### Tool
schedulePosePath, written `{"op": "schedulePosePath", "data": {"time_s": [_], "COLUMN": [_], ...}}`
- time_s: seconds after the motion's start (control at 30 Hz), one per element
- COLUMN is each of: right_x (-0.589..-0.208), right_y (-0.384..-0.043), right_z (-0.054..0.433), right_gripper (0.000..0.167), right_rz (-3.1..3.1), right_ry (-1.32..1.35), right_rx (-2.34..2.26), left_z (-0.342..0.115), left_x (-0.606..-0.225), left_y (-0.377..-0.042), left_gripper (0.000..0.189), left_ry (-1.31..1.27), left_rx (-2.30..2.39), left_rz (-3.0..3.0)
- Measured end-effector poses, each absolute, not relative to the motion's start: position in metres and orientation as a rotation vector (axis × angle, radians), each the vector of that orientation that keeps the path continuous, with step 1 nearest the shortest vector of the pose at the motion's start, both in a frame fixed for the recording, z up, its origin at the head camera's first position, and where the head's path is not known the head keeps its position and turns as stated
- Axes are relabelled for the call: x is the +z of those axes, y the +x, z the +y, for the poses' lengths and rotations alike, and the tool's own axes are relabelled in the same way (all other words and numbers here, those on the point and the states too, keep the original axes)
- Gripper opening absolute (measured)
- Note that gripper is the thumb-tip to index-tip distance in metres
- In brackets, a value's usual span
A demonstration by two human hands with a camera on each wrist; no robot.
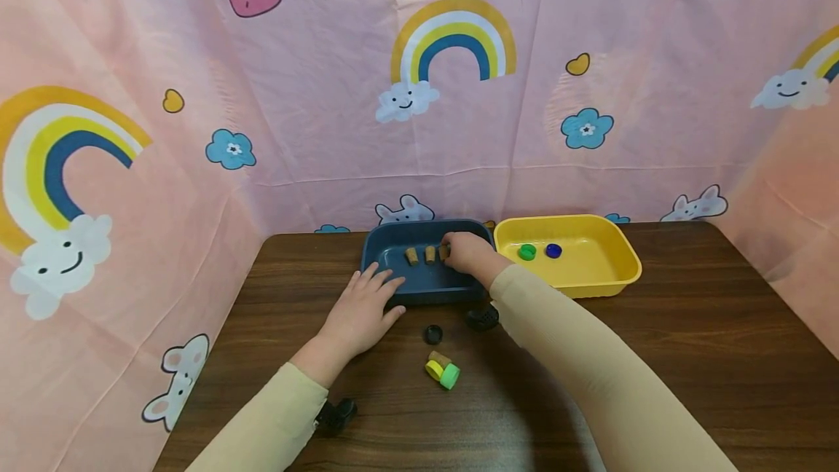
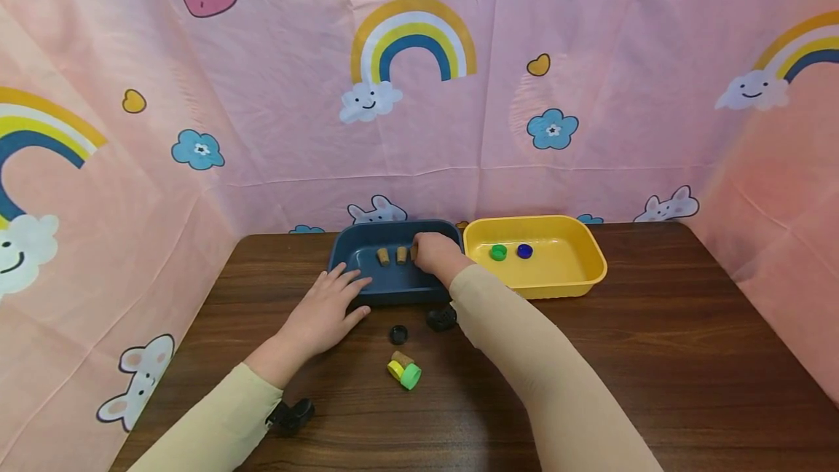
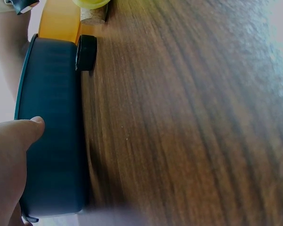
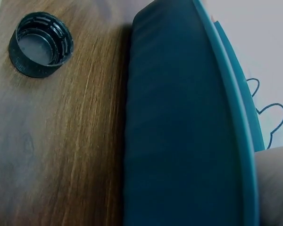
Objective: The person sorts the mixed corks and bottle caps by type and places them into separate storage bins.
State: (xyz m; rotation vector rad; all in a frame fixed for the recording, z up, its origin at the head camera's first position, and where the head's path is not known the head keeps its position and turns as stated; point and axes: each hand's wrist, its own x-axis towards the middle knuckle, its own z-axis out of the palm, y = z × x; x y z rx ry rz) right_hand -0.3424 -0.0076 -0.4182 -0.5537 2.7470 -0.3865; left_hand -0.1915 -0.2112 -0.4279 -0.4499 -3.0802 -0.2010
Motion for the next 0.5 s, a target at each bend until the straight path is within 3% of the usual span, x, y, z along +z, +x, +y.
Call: {"op": "schedulePosePath", "data": {"time_s": [0.5], "right_x": [-0.4146], "right_y": [-0.3411], "right_z": [-0.0054], "right_gripper": [0.053], "right_rz": [2.740], "right_ry": [-0.547], "right_rx": [-0.460], "left_z": [-0.2114], "left_x": [-0.4279], "left_y": [-0.1914], "left_gripper": [0.056], "left_ry": [-0.453], "left_rx": [-0.218], "left_rz": [-3.075]}}
